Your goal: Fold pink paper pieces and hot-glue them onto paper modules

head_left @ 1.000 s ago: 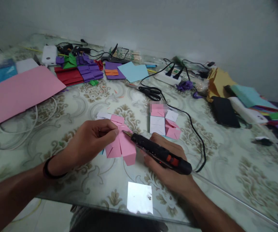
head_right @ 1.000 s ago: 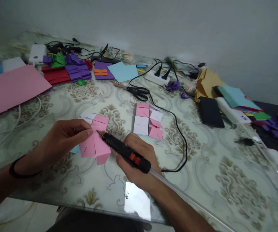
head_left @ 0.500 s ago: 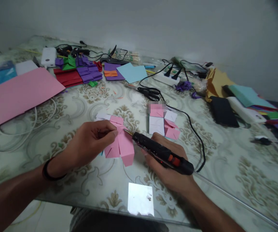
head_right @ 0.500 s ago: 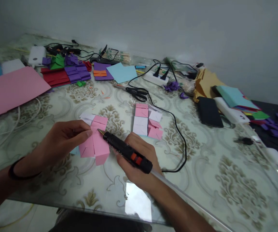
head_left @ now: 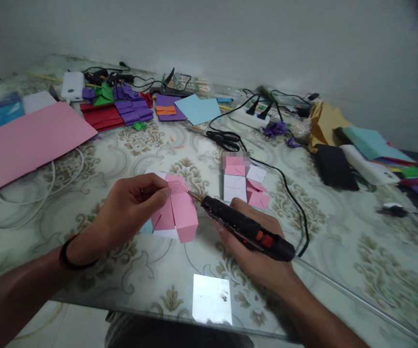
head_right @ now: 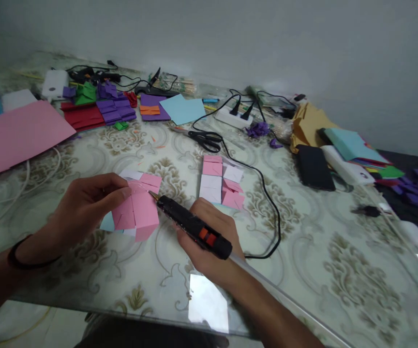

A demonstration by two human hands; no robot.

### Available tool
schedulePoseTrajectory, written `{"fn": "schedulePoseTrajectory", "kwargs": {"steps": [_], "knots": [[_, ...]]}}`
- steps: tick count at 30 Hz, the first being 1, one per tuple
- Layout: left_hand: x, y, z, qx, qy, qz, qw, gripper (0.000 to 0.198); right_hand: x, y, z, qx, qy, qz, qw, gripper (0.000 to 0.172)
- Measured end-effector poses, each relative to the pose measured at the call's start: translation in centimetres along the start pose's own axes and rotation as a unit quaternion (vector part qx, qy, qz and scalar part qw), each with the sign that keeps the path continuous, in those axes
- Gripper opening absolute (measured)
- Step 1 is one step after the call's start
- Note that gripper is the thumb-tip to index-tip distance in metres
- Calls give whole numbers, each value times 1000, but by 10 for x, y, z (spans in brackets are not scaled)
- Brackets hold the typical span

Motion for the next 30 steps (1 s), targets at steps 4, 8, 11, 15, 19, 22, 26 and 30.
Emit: {"fn": "schedulePoseTrajectory", "kwargs": {"steps": [4,8,11,15,19,22,26,30], "knots": [[0,0,-1,5,5,2,1000,19,1,0,1,0,1,2,1000,33],[0,-1,2,7,5,12,1000,18,1,0,1,6,8,2,1000,32],[0,-1,4,7,5,15,1000,19,1,-1,1,3,12,3,1000,32],[1,-1,2,5,1,18,1000,19,1,0,2,7,10,8,1000,30],[1,-1,2,-16,-29,24,999,18,1,0,5,5,13,9,1000,24],[1,0,7,-38,-68,26,997,18,0,0,6,4,7,10,1000,23],[-1,0,12,-53,-97,22,994,17,-1,-2,9,-12,3,9,1000,22],[0,0,11,-45,-89,26,995,17,1,-4,21,-62,39,-2,997,22]]}}
Point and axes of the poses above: each hand's wrist, its own y-axis away from the middle knuckle, its own x-axis out of the back of the hand, z = x × y, the point moved 5 cm from there along -y, towards the middle knuckle, and after that the axes turned 10 degrees about z, right-handed, at the moved point
